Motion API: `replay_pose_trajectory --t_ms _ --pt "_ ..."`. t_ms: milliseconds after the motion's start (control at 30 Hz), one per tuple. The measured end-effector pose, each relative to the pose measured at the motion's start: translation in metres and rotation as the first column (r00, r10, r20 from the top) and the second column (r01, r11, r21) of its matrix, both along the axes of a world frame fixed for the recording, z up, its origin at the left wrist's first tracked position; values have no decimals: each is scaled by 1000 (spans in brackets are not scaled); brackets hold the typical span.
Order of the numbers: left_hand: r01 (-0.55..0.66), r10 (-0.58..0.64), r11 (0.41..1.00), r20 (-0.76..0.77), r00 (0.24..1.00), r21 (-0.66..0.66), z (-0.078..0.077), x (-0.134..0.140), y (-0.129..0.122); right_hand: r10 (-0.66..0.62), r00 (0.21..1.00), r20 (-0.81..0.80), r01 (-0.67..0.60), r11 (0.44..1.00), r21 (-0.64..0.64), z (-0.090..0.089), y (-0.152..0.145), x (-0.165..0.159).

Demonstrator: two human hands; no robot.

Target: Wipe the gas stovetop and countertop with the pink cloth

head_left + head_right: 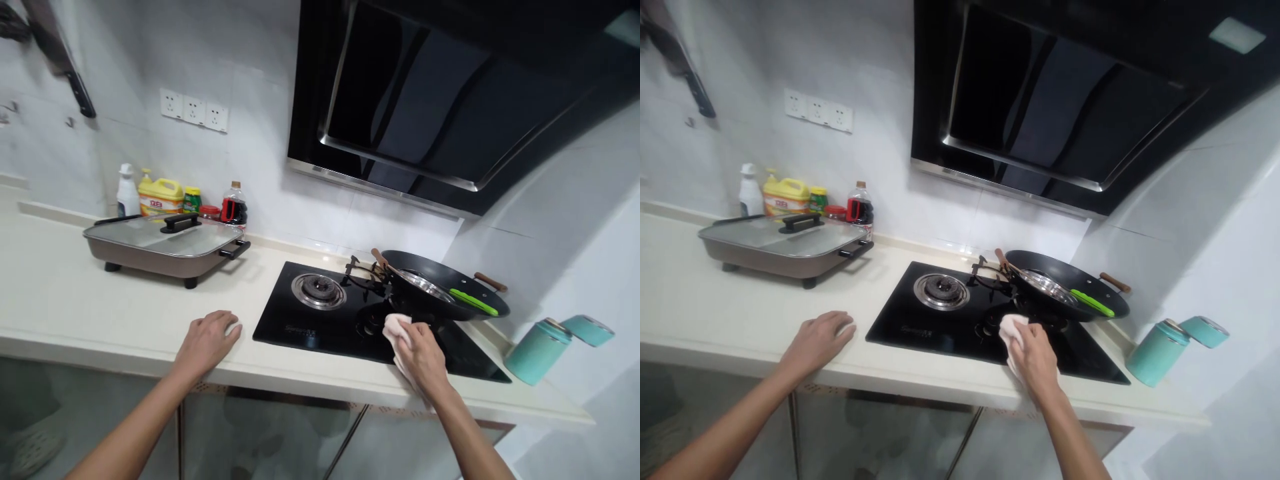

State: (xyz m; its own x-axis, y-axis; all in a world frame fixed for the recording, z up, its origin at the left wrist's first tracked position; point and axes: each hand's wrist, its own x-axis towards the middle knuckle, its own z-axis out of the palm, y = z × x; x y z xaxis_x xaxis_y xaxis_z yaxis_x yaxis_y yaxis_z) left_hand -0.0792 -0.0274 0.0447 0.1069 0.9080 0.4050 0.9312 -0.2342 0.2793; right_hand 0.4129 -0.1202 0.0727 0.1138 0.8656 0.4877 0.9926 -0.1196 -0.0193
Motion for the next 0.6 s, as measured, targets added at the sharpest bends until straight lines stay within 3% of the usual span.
replay_pose_trajectory --t_ms 100,300,467,600 --pt "-9 9 1000 -1 1000 -7 1 0 -1 -105 991 79 106 994 -10 4 19 -11" --pt "-11 11 1000 0 1000 -8 1 -1 -1 -105 990 92 119 978 -171 -7 35 -32" --pt "-6 6 1000 -16 1000 -4 1 -2 0 -123 990 -73 92 938 -333 -1 37 -13" --pt "-13 13 1000 -5 1000 -7 2 -1 -1 -82 949 -306 -50 915 -401 10 18 27"
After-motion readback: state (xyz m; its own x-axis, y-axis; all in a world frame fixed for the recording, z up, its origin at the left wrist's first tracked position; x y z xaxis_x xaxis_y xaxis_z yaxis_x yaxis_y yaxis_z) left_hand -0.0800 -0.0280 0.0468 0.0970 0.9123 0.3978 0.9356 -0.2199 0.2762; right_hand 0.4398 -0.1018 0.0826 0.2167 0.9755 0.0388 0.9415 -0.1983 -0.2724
